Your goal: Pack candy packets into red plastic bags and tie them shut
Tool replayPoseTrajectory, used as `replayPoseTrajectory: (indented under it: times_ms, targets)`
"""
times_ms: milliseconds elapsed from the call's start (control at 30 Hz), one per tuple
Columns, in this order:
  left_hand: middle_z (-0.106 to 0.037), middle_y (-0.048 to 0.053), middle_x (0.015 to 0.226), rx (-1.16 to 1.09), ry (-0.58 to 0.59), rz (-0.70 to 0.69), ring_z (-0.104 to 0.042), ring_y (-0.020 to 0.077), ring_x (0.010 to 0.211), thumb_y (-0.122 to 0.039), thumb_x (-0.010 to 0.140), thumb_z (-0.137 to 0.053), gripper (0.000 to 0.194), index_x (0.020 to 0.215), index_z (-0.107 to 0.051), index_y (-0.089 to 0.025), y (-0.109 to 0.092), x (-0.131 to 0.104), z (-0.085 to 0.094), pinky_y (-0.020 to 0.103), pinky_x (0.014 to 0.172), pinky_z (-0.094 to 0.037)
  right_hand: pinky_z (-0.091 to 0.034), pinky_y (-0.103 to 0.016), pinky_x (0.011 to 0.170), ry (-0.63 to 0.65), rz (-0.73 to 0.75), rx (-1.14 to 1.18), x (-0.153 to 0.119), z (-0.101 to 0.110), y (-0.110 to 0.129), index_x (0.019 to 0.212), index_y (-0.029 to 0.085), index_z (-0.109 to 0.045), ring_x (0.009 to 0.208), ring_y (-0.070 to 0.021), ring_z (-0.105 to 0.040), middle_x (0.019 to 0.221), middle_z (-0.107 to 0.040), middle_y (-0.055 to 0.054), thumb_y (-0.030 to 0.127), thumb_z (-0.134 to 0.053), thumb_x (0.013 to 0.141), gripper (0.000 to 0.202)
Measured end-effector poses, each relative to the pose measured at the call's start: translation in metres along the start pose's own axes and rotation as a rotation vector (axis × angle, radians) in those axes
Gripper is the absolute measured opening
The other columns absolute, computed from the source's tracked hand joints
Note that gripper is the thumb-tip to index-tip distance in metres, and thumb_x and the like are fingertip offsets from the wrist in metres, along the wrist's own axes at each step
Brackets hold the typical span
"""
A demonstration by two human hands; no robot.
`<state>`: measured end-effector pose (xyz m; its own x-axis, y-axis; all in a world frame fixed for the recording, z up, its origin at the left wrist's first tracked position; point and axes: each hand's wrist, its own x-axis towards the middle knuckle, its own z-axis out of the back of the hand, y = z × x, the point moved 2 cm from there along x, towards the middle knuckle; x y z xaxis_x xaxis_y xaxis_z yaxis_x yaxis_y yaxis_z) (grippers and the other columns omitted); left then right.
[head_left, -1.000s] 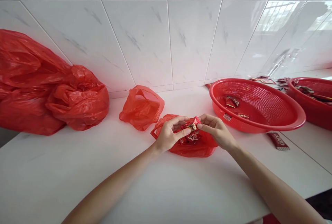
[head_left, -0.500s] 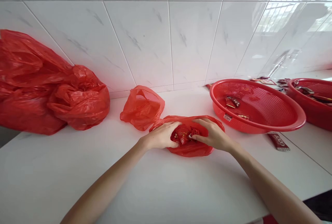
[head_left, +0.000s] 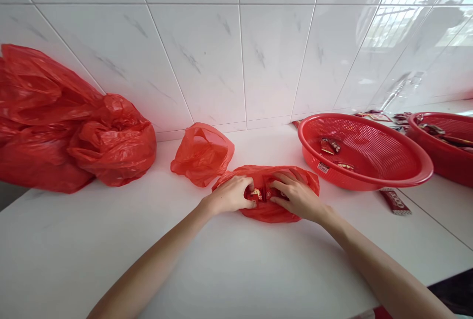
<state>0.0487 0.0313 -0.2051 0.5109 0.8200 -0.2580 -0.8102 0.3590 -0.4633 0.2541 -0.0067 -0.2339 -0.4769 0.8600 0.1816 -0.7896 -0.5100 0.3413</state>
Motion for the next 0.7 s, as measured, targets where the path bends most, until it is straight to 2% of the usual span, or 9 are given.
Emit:
replayPoseTrajectory:
  times_ms: [100, 233, 367, 433, 500, 567, 700]
  targets:
    - [-0.07, 0.001, 0.093, 0.017, -0.057, -0.01, -0.066, 0.022, 0.082, -0.036, 0.077, -0.068, 0.016, 0.083, -0.059, -0.023, 0.003, 0.0027, -0.0023, 0.028, 0.056, -0.041, -0.056, -0.044, 0.084, -0.012, 0.006, 0.034, -0.0002, -0.0005, -0.0049, 0.108, 0.019, -0.07, 0.106, -0.0285, -0.065, 0.12, -0.068, -0.014, 0.018, -0.058, 0.095, 0.018]
    - [-0.071, 0.003, 0.098, 0.017, -0.186, -0.036, -0.067, 0.0229, 0.089, -0.03, 0.085, -0.062, 0.012, 0.094, -0.062, -0.022, 0.0082, 0.0063, -0.0037, 0.029, 0.064, -0.046, -0.053, -0.048, 0.093, -0.075, 0.037, 0.034, -0.0004, -0.0045, -0.0095, 0.122, 0.021, -0.067, 0.118, -0.0315, -0.061, 0.132, -0.063, -0.015, 0.016, -0.063, 0.089, 0.034]
    - [-0.072, 0.006, 0.111, -0.008, -0.288, -0.083, -0.067, 0.0243, 0.102, -0.025, 0.085, -0.062, 0.028, 0.113, -0.065, -0.023, 0.0081, 0.0074, -0.0025, 0.03, 0.075, -0.05, -0.05, -0.052, 0.1, -0.068, 0.044, -0.002, -0.0013, -0.0073, -0.0105, 0.131, 0.022, -0.064, 0.131, -0.0351, -0.053, 0.141, -0.058, -0.016, 0.015, -0.066, 0.084, 0.048]
    - [-0.073, 0.005, 0.104, 0.002, -0.264, -0.099, -0.068, 0.0239, 0.094, -0.025, 0.083, -0.062, 0.026, 0.109, -0.068, -0.023, 0.0066, 0.0073, -0.0023, 0.029, 0.07, -0.05, -0.05, -0.052, 0.1, -0.033, 0.016, -0.004, -0.0019, -0.0073, -0.0106, 0.135, 0.022, -0.062, 0.133, -0.0365, -0.051, 0.144, -0.055, -0.017, 0.02, -0.068, 0.085, 0.05]
    - [-0.072, 0.002, 0.087, 0.008, -0.196, -0.125, -0.067, 0.0227, 0.083, -0.024, 0.083, -0.06, 0.016, 0.095, -0.07, -0.023, 0.0054, 0.0072, -0.0025, 0.028, 0.063, -0.047, -0.052, -0.053, 0.098, 0.015, -0.033, -0.006, -0.0025, -0.0068, -0.0108, 0.138, 0.022, -0.06, 0.131, -0.0378, -0.053, 0.147, -0.051, -0.019, 0.026, -0.069, 0.087, 0.052]
    - [-0.07, 0.001, 0.079, 0.002, -0.16, -0.153, -0.067, 0.0222, 0.081, -0.023, 0.083, -0.058, 0.014, 0.088, -0.07, -0.024, 0.0055, 0.007, -0.0019, 0.028, 0.061, -0.046, -0.053, -0.052, 0.096, 0.058, -0.072, -0.009, -0.0026, -0.0063, -0.0104, 0.141, 0.024, -0.059, 0.127, -0.0375, -0.057, 0.147, -0.051, -0.02, 0.031, -0.067, 0.09, 0.052]
    - [-0.072, 0.002, 0.104, -0.018, -0.178, -0.208, -0.068, 0.0216, 0.092, -0.016, 0.077, -0.059, 0.027, 0.098, -0.073, -0.025, 0.0075, 0.0075, -0.0006, 0.026, 0.065, -0.05, -0.054, -0.052, 0.097, 0.069, -0.064, -0.005, -0.0017, -0.0041, -0.0075, 0.141, 0.024, -0.058, 0.132, -0.0376, -0.053, 0.149, -0.048, -0.019, 0.031, -0.068, 0.09, 0.052]
